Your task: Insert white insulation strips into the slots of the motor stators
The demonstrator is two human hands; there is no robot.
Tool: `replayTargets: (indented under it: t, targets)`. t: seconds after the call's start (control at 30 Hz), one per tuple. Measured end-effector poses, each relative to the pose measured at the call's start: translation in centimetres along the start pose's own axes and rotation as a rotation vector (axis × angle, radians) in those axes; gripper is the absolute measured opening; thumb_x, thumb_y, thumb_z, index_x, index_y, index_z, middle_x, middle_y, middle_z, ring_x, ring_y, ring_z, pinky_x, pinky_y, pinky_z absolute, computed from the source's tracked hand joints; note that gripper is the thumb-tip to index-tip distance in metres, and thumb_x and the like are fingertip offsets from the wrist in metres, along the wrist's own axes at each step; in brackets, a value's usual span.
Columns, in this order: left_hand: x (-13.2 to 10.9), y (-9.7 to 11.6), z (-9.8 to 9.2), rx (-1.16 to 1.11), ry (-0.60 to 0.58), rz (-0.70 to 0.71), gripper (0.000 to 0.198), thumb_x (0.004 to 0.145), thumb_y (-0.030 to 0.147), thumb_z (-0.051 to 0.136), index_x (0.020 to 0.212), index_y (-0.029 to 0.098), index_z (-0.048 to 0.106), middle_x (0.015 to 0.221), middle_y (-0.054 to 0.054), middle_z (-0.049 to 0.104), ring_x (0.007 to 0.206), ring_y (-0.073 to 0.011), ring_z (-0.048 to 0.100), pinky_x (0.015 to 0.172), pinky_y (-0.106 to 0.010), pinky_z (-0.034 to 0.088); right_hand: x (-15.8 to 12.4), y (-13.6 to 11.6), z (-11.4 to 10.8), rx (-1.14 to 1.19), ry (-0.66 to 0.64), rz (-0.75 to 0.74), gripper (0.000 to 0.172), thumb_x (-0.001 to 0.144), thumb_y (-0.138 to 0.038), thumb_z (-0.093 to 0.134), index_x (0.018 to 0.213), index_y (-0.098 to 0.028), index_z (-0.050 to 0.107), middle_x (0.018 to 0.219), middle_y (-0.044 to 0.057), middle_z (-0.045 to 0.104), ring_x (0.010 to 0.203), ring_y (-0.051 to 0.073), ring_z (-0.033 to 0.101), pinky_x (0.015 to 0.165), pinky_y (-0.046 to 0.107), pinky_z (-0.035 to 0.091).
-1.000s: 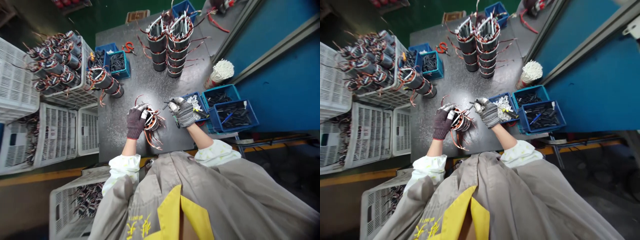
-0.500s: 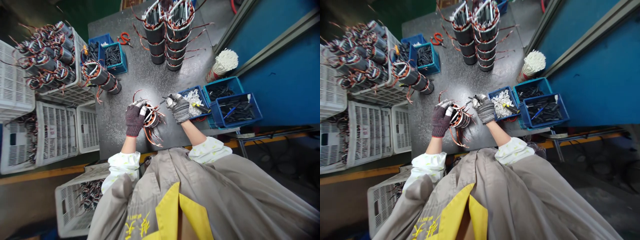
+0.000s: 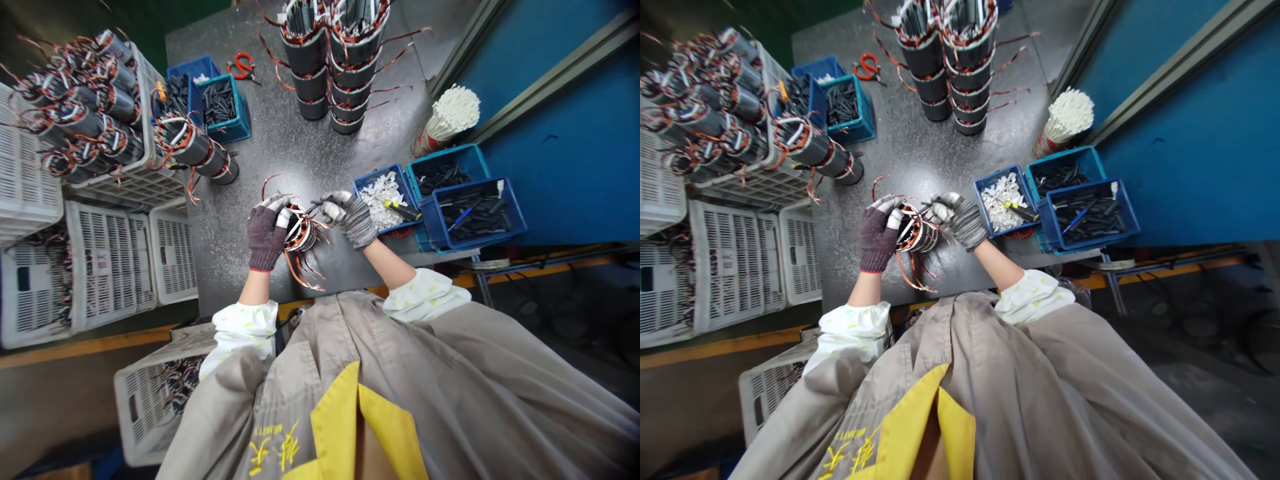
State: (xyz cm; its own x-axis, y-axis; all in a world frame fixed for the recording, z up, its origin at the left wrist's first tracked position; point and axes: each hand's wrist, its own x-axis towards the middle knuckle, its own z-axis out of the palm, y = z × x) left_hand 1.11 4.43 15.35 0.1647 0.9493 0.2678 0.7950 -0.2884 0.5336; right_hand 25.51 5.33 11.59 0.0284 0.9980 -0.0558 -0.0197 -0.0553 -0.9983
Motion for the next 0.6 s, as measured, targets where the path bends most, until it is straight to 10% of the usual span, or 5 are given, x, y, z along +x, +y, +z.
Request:
replayTargets:
  t: [0.23,0.6]
  targets:
    - [0.0,0.2,-0.2,-0.011,-0.003,-0.038,0.044,0.117,0.048,0.052,0.141,0.026,0.081,0.148,-0.012,0.080,0.150,-0.0294,0.068,0.134,-0.050,0.048,2.5,0.8,-2.4,0.020,-0.055,0.291,0.023,0.094,-0.034,0.090,0.100,-0.020,0.072,0.089,0.001,0.079,0.067,0.012,0.069,0.066,0.025,0.065]
    - [0.0,-0.2,-0.2,0.037,0.020,-0.017,0.043,0.118,0.044,0.049,0.142,0.026,0.080,0.148,-0.011,0.079,0.147,-0.0268,0.069,0.133,-0.049,0.050,5.6,0.9,-1.5,-0.115,-0.291,0.144,0.017,0.091,-0.017,0.083,0.108,-0.017,0.088,0.092,0.003,0.084,0.070,0.013,0.071,0.067,0.022,0.062]
